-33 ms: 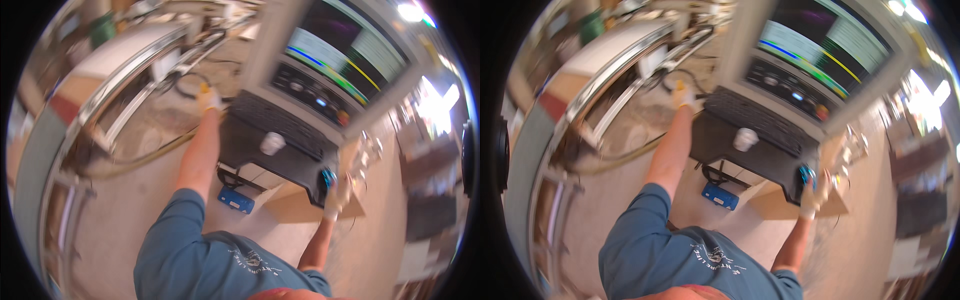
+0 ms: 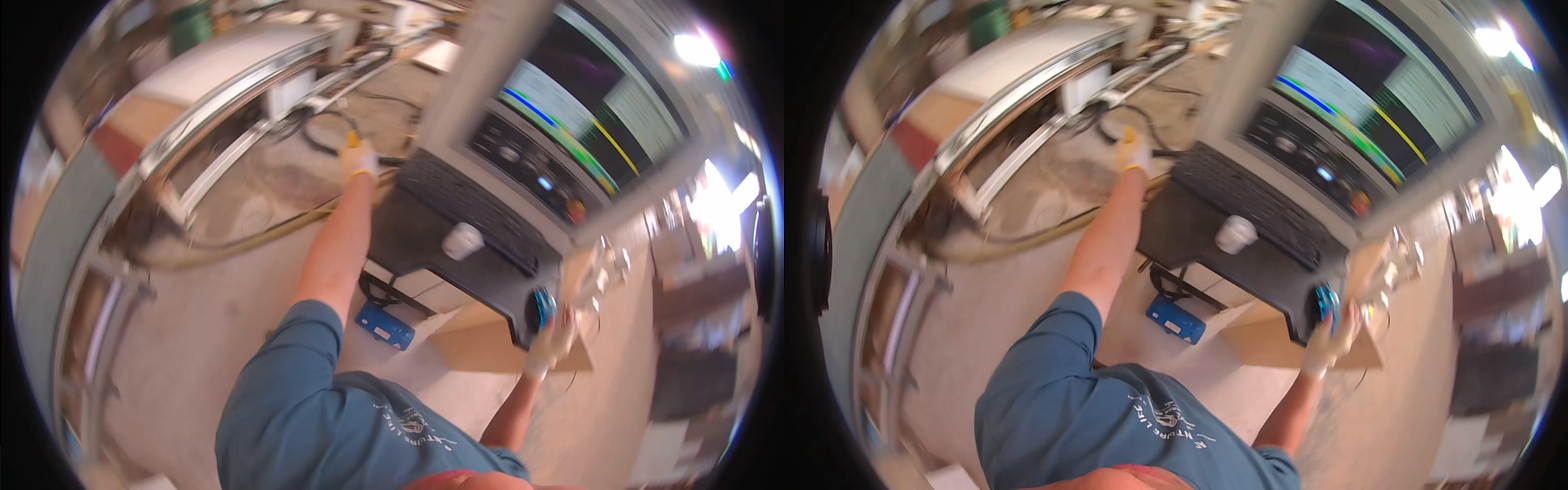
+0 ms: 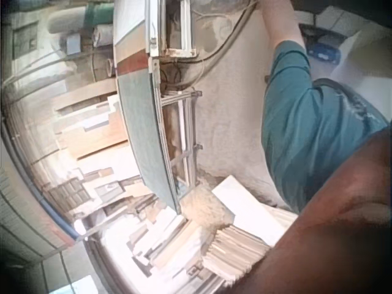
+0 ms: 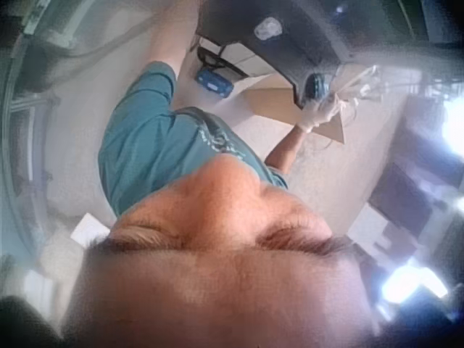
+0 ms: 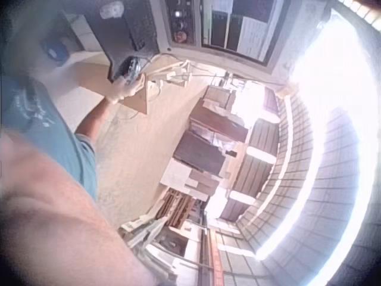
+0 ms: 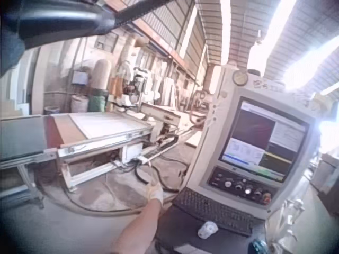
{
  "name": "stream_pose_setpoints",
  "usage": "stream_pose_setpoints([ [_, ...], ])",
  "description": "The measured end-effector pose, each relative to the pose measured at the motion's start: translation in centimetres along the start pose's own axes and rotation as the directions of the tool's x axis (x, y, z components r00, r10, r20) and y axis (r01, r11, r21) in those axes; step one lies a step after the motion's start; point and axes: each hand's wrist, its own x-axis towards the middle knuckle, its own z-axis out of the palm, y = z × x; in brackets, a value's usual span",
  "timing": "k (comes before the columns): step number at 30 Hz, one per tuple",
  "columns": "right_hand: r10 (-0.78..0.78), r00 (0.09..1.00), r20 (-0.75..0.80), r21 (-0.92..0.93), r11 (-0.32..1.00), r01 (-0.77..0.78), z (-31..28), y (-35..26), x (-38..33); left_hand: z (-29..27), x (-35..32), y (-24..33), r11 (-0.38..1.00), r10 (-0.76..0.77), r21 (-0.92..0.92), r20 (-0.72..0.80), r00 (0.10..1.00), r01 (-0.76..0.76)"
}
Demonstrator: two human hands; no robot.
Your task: The person operates a CNC machine from a control panel, then uses a yellow-handled tool to remove cut white panels from the machine bed and stack them nearby.
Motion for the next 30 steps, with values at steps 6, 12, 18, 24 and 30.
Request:
stream_pose_setpoints([
  [6, -0.309, 0.601, 0.737, 0.437, 0.896, -0.075, 8.7, -16.1, -14.6, -14.6, 6.3, -11.5, 0.992, -0.109, -0.052, 0.058, 0.992, 0.112],
  [12, -0.268, 0.282, 0.921, 0.248, 0.963, 0.107, 30.1, -29.3, -22.6, -27.7, 1.1, -23.9, 0.465, -0.569, -0.448, 0.510, 0.645, 0.764],
  [18, -0.349, -0.168, 0.922, 0.339, 0.937, -0.087, 41.0, -38.0, -22.8, -36.2, 5.9, -20.1, 0.493, -0.403, -0.195, 0.813, 0.421, 0.848],
  [24, -0.381, -0.521, 0.763, 0.369, 0.920, -0.133, 43.7, -42.4, -25.4, -50.5, 23.0, -22.1, 0.737, -0.660, 0.087, 0.306, 0.686, 0.670],
  [30, -0.256, -0.496, 0.830, 0.217, 0.967, -0.136, 52.7, -42.0, -22.4, -55.1, 33.3, -25.4, 0.817, -0.470, 0.477, 0.230, 0.852, 0.322],
])
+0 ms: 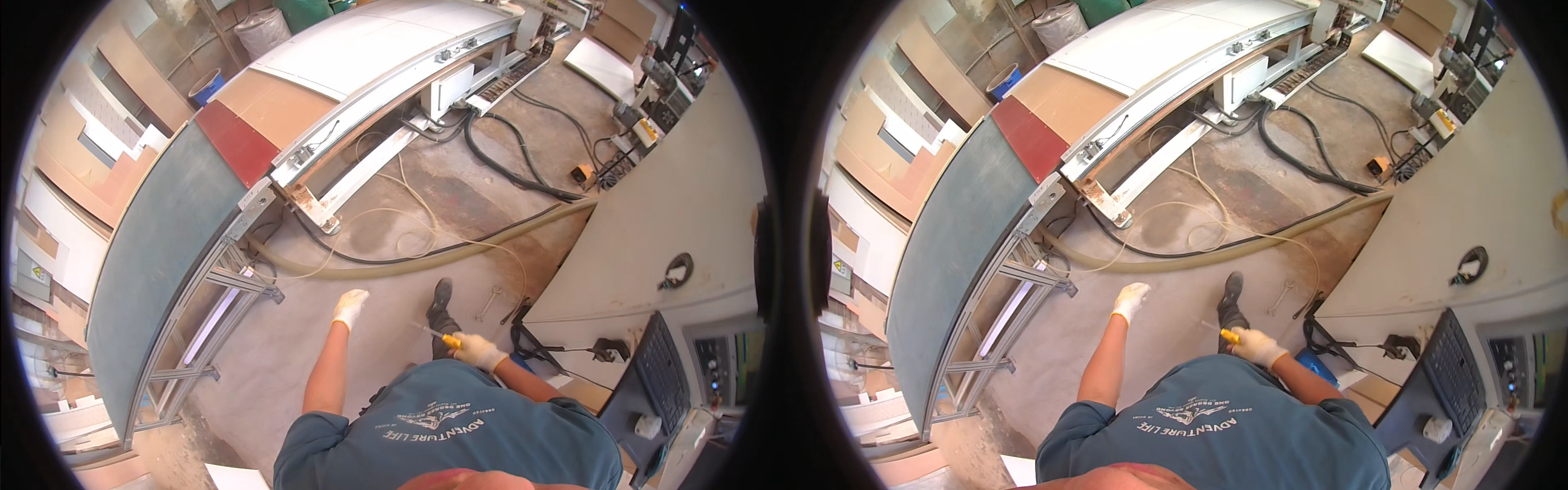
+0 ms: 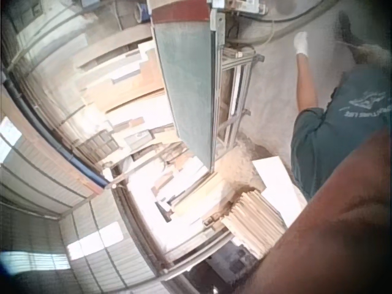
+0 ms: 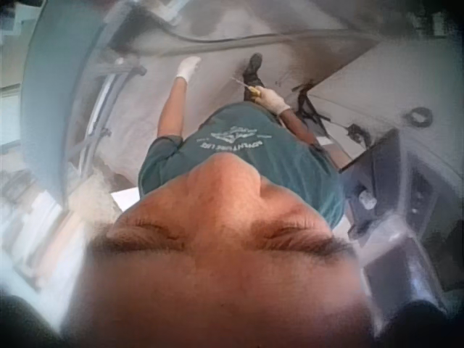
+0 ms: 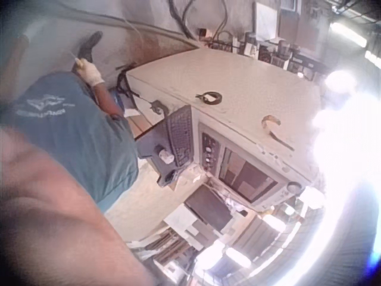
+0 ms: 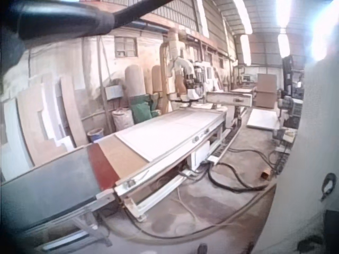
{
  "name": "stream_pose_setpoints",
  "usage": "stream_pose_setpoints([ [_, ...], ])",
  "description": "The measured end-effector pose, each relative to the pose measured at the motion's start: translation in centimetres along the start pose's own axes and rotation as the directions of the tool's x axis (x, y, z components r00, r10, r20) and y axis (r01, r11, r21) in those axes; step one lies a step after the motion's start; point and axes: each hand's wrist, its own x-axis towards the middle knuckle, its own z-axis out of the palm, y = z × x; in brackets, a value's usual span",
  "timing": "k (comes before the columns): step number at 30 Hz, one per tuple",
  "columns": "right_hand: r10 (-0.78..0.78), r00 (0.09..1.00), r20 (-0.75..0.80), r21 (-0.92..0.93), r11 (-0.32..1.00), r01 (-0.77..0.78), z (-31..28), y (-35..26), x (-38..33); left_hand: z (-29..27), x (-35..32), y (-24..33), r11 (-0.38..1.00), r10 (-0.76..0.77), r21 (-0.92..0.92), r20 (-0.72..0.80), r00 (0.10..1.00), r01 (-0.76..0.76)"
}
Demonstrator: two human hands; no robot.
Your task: The person operates a CNC machine from a control panel, then uses a yellow-handled tool to remove cut white panels from the machine bed and stack them nearby.
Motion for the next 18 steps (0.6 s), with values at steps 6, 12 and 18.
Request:
stream_pose_setpoints([
  [6, 0.274, 0.839, -0.471, 0.221, 0.957, -0.189, -13.6, 6.5, 16.4, 5.3, 8.6, 4.7, 0.910, -0.272, -0.257, 0.227, 0.935, 0.327],
  [12, 0.293, 0.805, -0.515, 0.228, 0.953, -0.201, -31.1, 11.8, 26.9, 6.8, 13.5, 9.5, 0.888, -0.386, 0.345, 0.194, 0.902, 0.306],
  [18, 0.414, 0.875, -0.250, 0.362, 0.878, -0.313, -39.6, 11.9, 27.7, 5.1, 21.3, 13.8, 0.896, -0.442, 0.035, 0.002, 0.897, 0.442],
])
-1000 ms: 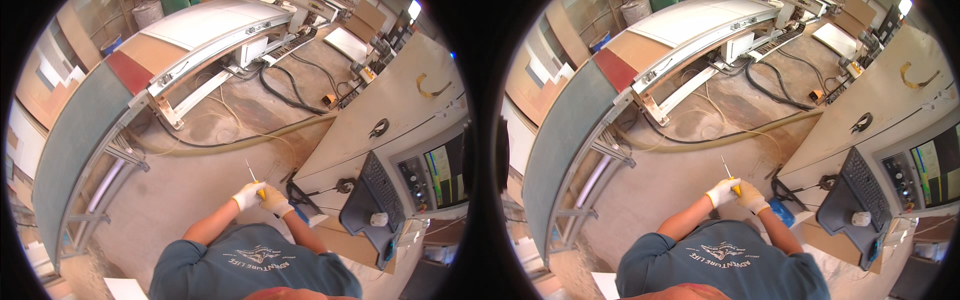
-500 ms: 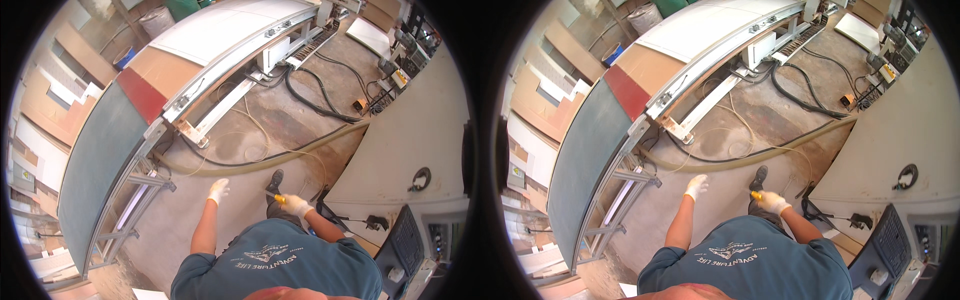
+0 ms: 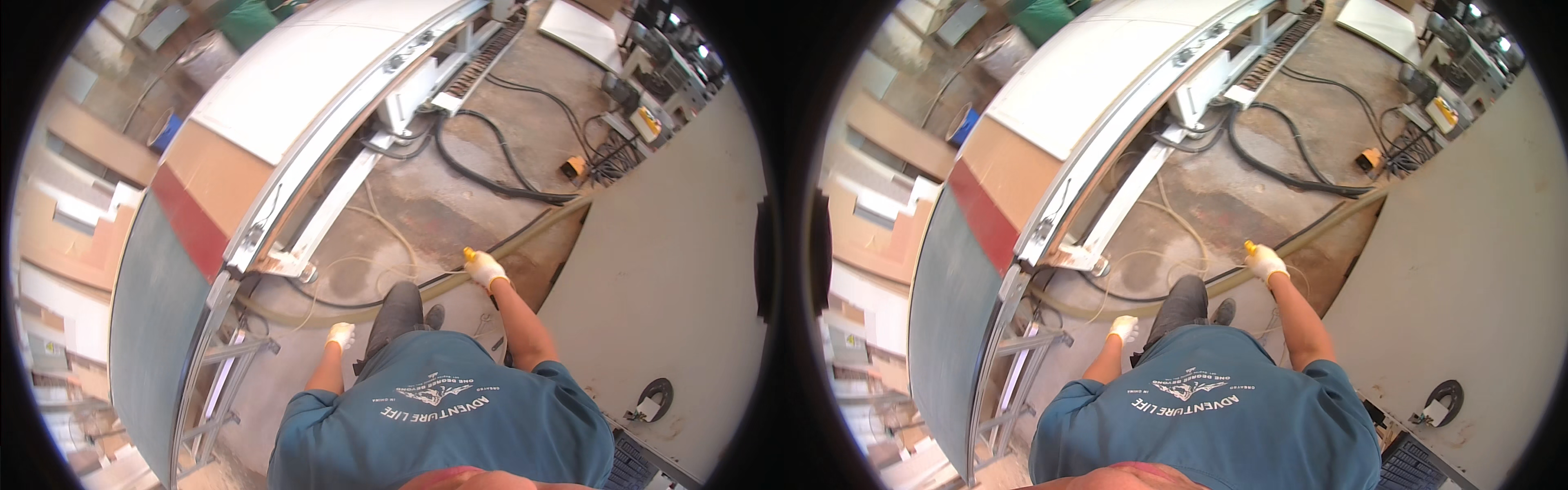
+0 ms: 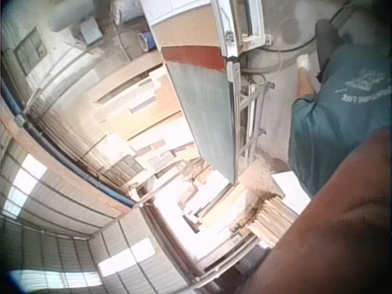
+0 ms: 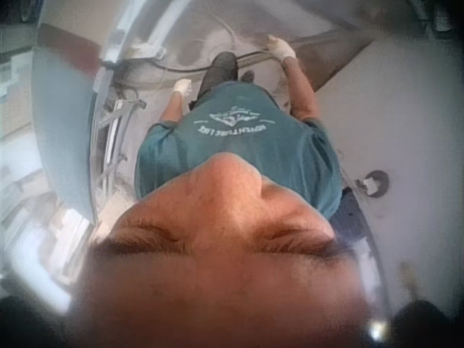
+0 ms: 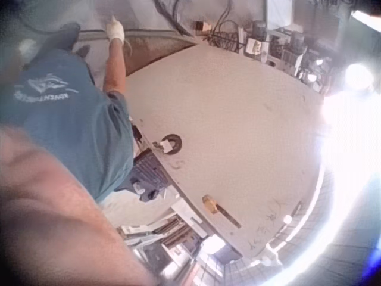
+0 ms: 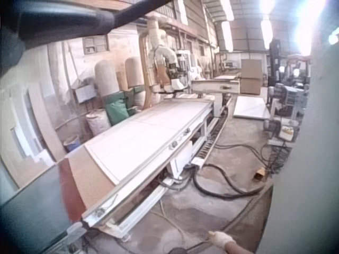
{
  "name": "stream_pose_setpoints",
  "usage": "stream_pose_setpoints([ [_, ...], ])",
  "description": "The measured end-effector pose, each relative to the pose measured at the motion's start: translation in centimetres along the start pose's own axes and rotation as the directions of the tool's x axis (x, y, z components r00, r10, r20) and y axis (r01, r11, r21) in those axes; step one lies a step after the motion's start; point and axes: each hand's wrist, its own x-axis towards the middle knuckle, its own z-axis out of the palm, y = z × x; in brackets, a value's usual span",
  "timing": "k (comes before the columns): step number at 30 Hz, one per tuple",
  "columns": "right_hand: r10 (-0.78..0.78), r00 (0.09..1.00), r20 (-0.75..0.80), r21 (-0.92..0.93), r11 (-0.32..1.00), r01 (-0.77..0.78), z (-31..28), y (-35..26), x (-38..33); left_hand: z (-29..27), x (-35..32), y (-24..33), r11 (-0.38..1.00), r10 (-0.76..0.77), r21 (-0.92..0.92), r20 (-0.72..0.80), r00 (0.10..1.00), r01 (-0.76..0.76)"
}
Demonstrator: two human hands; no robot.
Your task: The person operates a CNC machine from a control panel, then uses a yellow-handled tool to remove cut white panels from the machine bed and stack them nearby.
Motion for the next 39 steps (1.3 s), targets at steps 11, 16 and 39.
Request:
stream_pose_setpoints([
  [11, 0.412, 0.911, -0.010, 0.437, 0.821, -0.367, -8.9, 13.4, 7.3, 12.3, 15.7, 24.9, 0.215, 0.341, 0.789, 0.491, 0.801, -0.575],
  [16, 0.468, 0.877, -0.108, 0.483, 0.796, -0.365, -19.2, 9.9, 18.0, 17.8, 19.9, 44.3, 0.920, 0.116, 0.335, 0.264, 0.957, -0.204],
  [39, 0.254, 0.967, 0.028, 0.521, 0.821, -0.231, -54.0, -0.9, 61.2, 25.9, 31.5, 85.4, 0.894, -0.106, 0.447, 0.300, 0.948, -0.042],
])
